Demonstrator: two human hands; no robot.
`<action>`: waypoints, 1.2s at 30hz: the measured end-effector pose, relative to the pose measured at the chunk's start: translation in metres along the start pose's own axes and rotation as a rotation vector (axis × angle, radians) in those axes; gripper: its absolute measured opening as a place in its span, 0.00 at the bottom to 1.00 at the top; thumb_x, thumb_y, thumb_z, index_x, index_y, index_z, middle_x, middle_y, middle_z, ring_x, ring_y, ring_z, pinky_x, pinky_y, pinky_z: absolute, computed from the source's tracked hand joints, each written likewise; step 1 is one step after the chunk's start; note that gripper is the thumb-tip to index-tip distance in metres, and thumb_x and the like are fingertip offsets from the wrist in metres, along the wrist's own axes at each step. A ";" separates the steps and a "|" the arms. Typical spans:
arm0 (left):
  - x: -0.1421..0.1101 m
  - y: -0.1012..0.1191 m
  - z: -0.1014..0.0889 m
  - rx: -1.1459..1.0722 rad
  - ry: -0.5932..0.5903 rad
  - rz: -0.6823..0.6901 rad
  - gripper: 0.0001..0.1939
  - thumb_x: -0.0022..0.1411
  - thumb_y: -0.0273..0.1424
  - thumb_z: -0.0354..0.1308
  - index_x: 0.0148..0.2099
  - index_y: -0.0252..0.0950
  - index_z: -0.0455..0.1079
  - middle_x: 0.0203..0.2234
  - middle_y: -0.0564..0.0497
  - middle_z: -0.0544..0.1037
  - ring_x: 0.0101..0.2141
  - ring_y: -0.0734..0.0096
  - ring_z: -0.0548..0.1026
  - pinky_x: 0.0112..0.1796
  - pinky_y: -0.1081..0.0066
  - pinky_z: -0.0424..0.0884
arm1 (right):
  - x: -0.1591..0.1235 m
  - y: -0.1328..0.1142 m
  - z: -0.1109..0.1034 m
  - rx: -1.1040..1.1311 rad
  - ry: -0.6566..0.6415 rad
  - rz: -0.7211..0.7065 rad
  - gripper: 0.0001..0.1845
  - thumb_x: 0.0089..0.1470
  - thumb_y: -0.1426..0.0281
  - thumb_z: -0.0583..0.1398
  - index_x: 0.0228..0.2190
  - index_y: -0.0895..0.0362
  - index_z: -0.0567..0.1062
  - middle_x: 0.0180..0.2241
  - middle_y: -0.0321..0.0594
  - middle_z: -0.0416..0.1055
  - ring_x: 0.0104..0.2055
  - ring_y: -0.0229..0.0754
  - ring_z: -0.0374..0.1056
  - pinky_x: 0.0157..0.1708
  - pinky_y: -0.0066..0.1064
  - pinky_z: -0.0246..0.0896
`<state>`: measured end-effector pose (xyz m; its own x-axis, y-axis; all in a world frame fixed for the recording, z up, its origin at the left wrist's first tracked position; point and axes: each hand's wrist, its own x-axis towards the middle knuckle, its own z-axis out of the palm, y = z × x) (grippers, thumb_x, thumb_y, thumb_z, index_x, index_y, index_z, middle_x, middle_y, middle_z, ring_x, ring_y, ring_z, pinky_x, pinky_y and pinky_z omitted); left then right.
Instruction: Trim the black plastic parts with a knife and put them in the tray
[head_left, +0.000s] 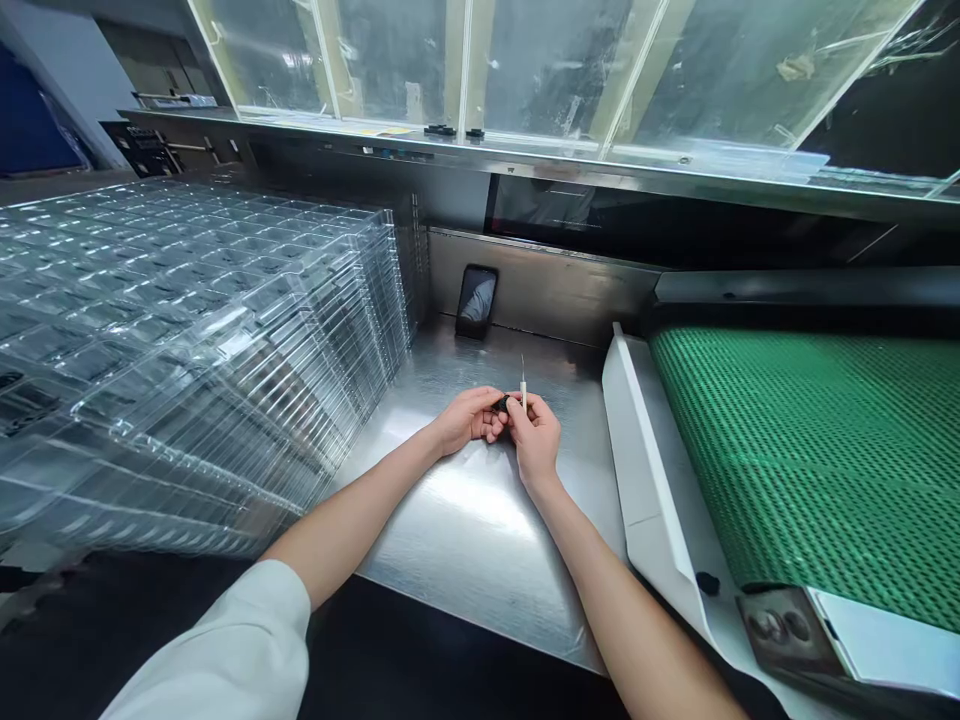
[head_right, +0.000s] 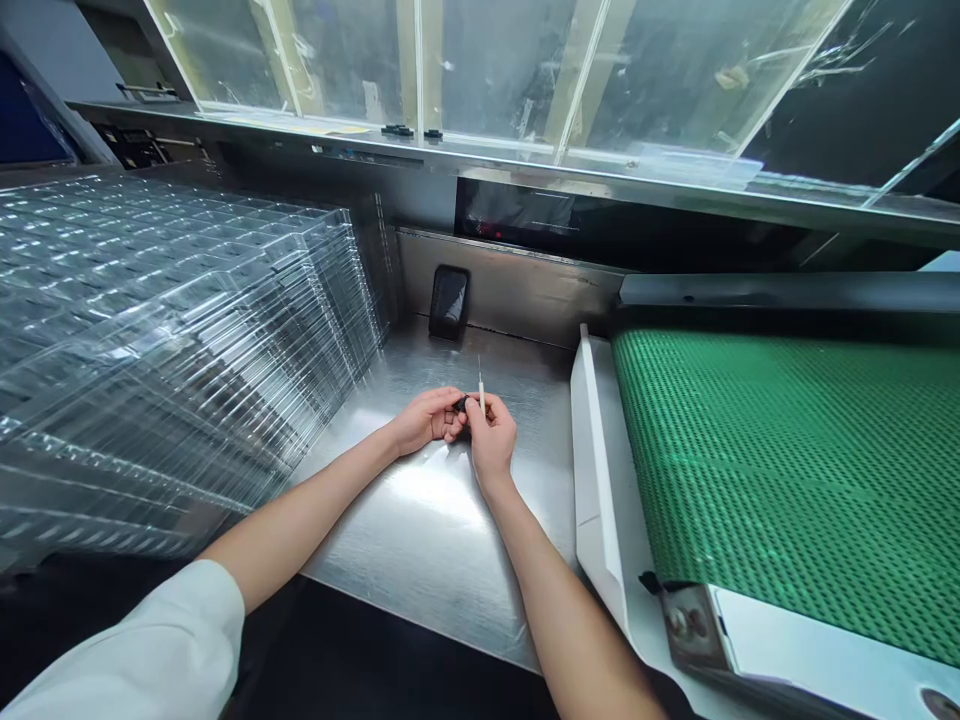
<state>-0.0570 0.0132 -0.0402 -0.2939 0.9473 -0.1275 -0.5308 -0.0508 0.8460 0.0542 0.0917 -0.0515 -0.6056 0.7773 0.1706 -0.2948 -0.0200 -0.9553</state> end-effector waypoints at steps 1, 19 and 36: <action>0.000 0.000 0.000 0.004 0.001 0.004 0.22 0.57 0.43 0.70 0.40 0.34 0.66 0.25 0.52 0.75 0.21 0.77 0.72 0.21 0.78 0.67 | 0.000 0.001 -0.001 -0.009 0.007 0.001 0.19 0.53 0.56 0.67 0.38 0.58 0.75 0.23 0.33 0.70 0.20 0.38 0.65 0.22 0.29 0.63; 0.005 -0.011 0.004 0.029 0.080 0.068 0.20 0.59 0.45 0.67 0.38 0.35 0.66 0.21 0.54 0.73 0.17 0.79 0.66 0.17 0.80 0.57 | -0.002 -0.002 -0.002 -0.120 0.094 -0.059 0.23 0.47 0.51 0.71 0.33 0.58 0.76 0.23 0.35 0.71 0.23 0.38 0.62 0.23 0.28 0.57; 0.016 -0.022 0.011 0.034 0.014 0.098 0.31 0.50 0.51 0.70 0.47 0.32 0.71 0.23 0.52 0.75 0.17 0.73 0.72 0.17 0.75 0.66 | 0.003 0.007 -0.009 -0.056 0.138 -0.021 0.32 0.43 0.40 0.72 0.28 0.56 0.75 0.19 0.33 0.66 0.18 0.39 0.61 0.17 0.29 0.59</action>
<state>-0.0414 0.0329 -0.0558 -0.3539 0.9339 -0.0505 -0.4722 -0.1318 0.8716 0.0568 0.0998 -0.0602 -0.4908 0.8565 0.1598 -0.2625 0.0295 -0.9645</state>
